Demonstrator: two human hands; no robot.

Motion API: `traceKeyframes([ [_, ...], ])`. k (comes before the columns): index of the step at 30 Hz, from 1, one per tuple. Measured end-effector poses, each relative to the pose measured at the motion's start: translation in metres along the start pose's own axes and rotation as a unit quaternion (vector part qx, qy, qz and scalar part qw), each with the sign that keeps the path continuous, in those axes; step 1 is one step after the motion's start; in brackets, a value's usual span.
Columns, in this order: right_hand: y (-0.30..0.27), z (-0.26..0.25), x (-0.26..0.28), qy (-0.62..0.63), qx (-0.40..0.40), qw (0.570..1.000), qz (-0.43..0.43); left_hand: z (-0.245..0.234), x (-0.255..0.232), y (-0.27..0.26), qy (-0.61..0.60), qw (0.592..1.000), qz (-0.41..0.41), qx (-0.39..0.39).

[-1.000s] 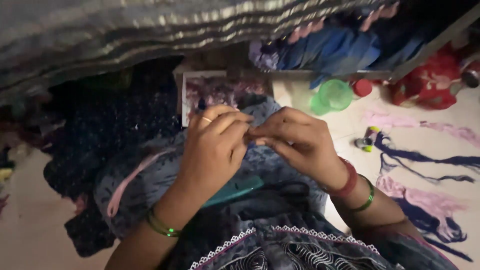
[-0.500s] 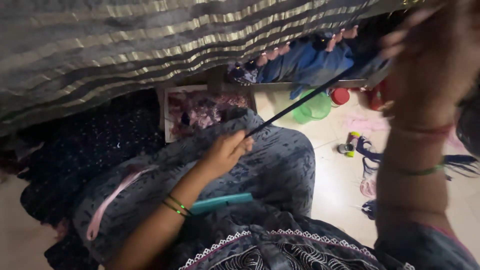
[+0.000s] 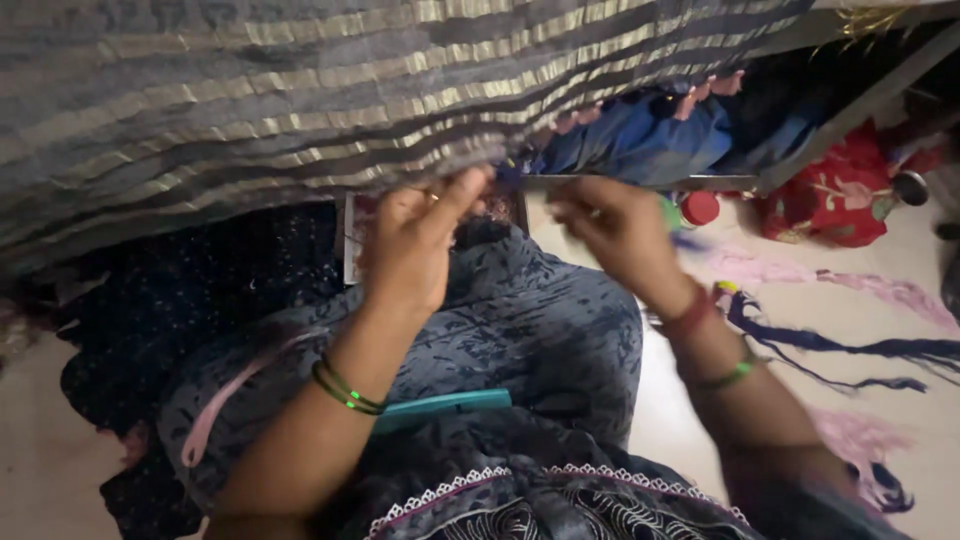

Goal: Attach and trim decorative tassels on the edge of a striped fabric.

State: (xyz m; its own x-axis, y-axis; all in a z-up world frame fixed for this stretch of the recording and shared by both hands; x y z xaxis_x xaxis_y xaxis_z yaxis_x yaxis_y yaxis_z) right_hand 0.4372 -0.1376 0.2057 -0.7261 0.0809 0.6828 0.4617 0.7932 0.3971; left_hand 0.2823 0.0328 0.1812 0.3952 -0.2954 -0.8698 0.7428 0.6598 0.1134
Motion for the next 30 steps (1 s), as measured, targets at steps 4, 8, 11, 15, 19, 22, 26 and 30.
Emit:
traceKeyframes([
  [4,0.017,0.040,-0.010,0.229,0.010,0.966,0.124,0.012,-0.011,-0.005,-0.102,0.995,-0.003,0.019],
  [8,0.022,0.042,0.003,0.393,-0.002,0.897,0.202,0.017,-0.021,-0.012,-0.012,0.998,0.048,0.041],
  [11,0.013,0.040,0.007,0.385,0.006,0.900,0.204,0.017,-0.028,-0.022,-0.007,0.997,0.064,0.051],
  [15,0.008,0.036,0.012,0.375,0.005,0.915,0.149,0.013,-0.029,-0.030,0.096,0.993,0.062,0.031],
  [19,0.008,0.037,0.012,0.361,-0.003,0.924,0.127,0.022,-0.042,-0.032,0.011,0.992,0.098,0.074],
  [22,0.007,0.039,0.015,0.356,-0.008,0.928,0.111,0.021,-0.043,-0.032,0.015,0.992,0.097,0.077],
  [26,0.007,0.041,0.017,0.368,-0.014,0.923,0.109,0.016,-0.036,-0.031,0.010,0.994,0.091,0.060],
  [30,0.008,0.044,0.012,0.389,-0.027,0.914,0.115,0.010,-0.028,-0.030,0.015,0.996,0.073,0.044],
])
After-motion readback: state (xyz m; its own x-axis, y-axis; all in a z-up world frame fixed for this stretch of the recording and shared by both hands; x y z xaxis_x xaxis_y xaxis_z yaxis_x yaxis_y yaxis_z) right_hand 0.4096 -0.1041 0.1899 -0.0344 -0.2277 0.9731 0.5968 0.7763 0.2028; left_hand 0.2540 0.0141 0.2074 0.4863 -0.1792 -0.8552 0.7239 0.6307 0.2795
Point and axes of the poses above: each hand's wrist, its own y-axis towards the middle knuckle, its own z-axis out of the palm, x = y × z, the point moved 1 cm from there along y, towards the middle knuckle, and after that the axes turned 4 degrees about z, right-handed, at the moved point
